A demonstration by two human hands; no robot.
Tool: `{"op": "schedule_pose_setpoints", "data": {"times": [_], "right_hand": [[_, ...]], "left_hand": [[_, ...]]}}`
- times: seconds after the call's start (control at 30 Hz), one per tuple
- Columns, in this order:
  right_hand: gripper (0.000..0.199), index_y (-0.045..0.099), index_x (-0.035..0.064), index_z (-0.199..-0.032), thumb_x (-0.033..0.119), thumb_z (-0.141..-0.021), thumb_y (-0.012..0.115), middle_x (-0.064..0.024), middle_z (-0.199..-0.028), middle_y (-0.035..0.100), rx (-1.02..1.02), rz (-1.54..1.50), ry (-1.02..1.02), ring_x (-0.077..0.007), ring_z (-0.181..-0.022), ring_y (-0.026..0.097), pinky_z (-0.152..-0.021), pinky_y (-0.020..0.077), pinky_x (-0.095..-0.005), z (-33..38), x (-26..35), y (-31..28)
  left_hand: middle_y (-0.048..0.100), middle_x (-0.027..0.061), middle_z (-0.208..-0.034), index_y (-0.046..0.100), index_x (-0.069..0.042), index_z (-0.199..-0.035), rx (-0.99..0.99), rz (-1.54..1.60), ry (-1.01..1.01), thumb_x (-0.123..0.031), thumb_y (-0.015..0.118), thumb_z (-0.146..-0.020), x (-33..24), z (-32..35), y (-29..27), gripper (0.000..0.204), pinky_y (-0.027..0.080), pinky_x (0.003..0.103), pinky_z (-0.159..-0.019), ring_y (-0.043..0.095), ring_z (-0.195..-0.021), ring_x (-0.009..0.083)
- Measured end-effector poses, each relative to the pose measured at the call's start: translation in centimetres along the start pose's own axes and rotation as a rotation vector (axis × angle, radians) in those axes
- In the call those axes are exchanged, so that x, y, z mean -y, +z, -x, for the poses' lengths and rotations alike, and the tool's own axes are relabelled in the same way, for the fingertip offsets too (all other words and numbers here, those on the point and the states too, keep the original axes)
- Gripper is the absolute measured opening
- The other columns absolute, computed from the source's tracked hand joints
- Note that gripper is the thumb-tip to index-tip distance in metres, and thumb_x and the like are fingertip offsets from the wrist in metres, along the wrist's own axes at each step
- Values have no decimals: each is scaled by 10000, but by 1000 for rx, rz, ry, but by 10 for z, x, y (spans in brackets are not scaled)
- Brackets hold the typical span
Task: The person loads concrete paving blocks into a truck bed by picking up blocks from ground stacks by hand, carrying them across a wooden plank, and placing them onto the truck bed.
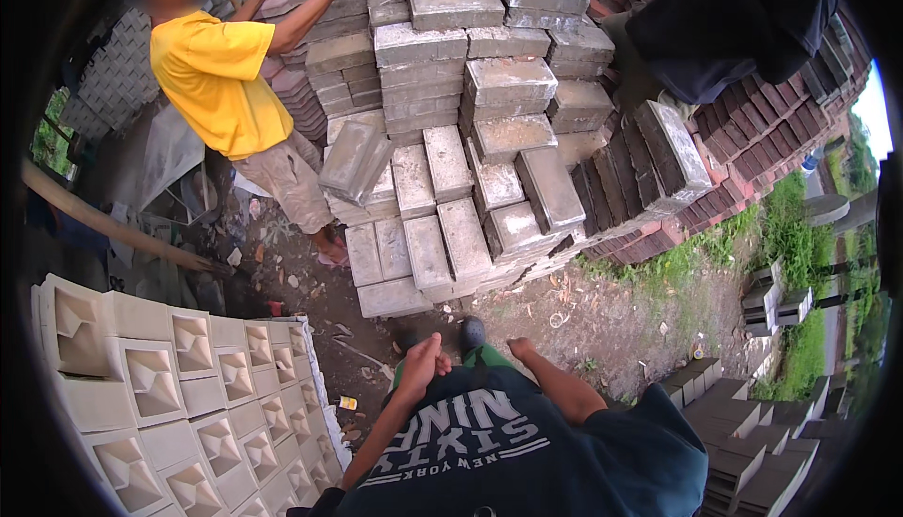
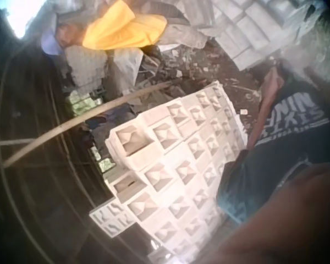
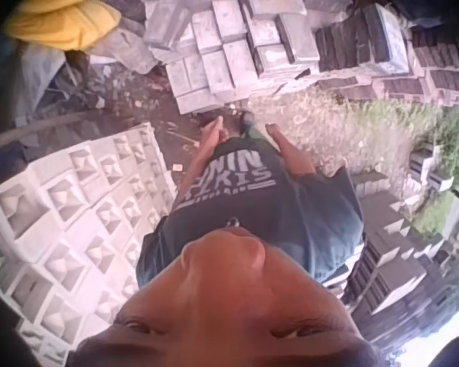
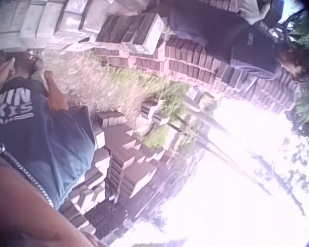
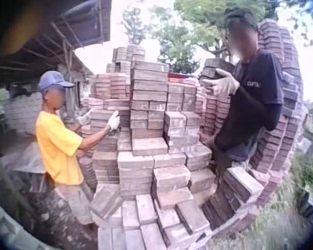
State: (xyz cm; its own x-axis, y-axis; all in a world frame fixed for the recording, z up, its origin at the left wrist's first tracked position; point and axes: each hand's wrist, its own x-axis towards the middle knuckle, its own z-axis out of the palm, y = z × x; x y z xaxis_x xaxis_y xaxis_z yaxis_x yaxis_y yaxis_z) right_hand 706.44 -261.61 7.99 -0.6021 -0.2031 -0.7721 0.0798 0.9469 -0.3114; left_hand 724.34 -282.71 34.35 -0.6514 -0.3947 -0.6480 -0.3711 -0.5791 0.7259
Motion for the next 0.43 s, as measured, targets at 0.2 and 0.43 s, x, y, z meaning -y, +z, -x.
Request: {"op": "schedule_pose_setpoints", "data": {"times": [0.2,0.43], "right_hand": [[326,651,68,-854,376,-870,542,-79,-813,637,24,-658,10,-162,-757,574,-690,468,-360,48,41,24],[463,689,61,-961,478,-836,530,-196,-1014,655,-98,-352,-52,-293,-1029,607,-924,441,-352,70,26,93]], "left_hand": [[644,67,-788,556,-73,-841,120,-8,-5,-308,446,-962,-5,-10,-34,285,475,234,-604,612,-676,117],[649,65,-893,544,-98,-949,176,-47,18,-221,495,-917,-23,-15,-75,137,483,249,-657,624,-749,129]]}}
